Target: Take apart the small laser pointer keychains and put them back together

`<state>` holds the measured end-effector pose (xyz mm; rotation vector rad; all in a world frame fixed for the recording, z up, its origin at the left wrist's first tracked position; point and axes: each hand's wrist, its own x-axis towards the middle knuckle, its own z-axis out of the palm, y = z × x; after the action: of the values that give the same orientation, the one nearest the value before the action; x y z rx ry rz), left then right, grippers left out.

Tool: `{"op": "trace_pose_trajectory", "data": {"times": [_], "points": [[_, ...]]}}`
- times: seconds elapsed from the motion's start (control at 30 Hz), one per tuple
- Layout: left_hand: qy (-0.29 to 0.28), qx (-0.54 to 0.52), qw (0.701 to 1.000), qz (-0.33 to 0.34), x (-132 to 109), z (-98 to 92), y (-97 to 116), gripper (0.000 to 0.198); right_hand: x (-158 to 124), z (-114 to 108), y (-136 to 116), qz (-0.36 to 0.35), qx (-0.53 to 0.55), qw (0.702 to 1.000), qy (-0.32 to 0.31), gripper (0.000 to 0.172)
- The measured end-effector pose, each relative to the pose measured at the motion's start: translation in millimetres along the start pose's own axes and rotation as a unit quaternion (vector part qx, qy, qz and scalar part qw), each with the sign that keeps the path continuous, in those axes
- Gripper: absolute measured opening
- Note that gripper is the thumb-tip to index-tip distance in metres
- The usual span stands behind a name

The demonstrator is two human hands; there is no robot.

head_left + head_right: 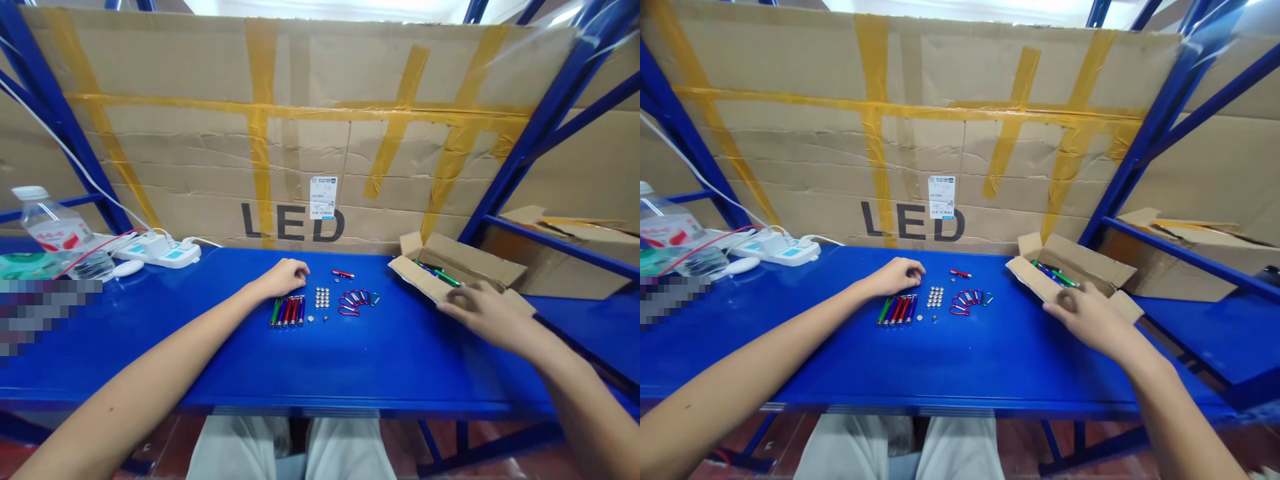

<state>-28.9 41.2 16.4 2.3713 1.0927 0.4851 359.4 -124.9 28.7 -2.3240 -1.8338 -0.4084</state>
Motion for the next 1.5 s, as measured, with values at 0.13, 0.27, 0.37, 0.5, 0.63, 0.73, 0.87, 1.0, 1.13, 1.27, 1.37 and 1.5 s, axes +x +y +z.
{"op": "trace_pose_trajectory", "data": {"times": [0.13, 0.27, 0.37, 0.5, 0.63, 0.73, 0.87, 1.0, 1.13, 1.27, 1.37, 1.5], "points": [[0.000, 0.051, 0.999, 0.012, 2, 0.8, -4, 0.018, -2, 21, -10, 0.036, -0.068, 0.997, -0.018, 0.041], [0.000, 0.055, 0.998, 0.012, 3, -0.5, -8, 0.019, 14, 24, -17, 0.050, -0.092, 0.993, -0.048, 0.026], [0.003, 0.060, 0.998, 0.008, 3, -0.9, -8, 0.018, 22, 23, -20, 0.080, -0.094, 0.991, -0.054, 0.022], [0.011, 0.065, 0.998, 0.005, 2, -0.7, -5, 0.014, 19, 20, -34, 0.077, -0.089, 0.993, -0.008, 0.019], [0.012, 0.063, 0.998, 0.003, -2, -0.9, -6, 0.014, 16, 19, -55, -0.021, -0.076, 0.996, 0.034, 0.018], [0.013, 0.056, 0.998, -0.007, -4, -1.6, -6, 0.013, 22, 22, -69, -0.076, -0.056, 0.995, 0.042, 0.017], [0.013, 0.057, 0.998, -0.011, -4, -2.0, -7, 0.012, 35, 30, -83, -0.159, -0.038, 0.985, 0.060, 0.017], [0.014, 0.058, 0.998, -0.014, -2, -1.6, -9, 0.011, 44, 37, -88, -0.211, -0.061, 0.973, 0.067, 0.020], [0.013, 0.059, 0.998, -0.012, -2, -2.1, -9, 0.010, 49, 43, -89, -0.268, -0.076, 0.957, 0.085, 0.026], [0.008, 0.054, 0.998, -0.014, -4, -3.5, -7, 0.007, 55, 47, -93, -0.300, -0.071, 0.947, 0.093, 0.029], [0.009, 0.058, 0.998, -0.015, -5, -4.2, -6, 0.005, 61, 49, -100, -0.322, -0.058, 0.940, 0.101, 0.027], [0.007, 0.061, 0.998, -0.022, -5, -5.1, -5, 0.005, 69, 52, -113, -0.357, -0.048, 0.927, 0.107, 0.025]]}}
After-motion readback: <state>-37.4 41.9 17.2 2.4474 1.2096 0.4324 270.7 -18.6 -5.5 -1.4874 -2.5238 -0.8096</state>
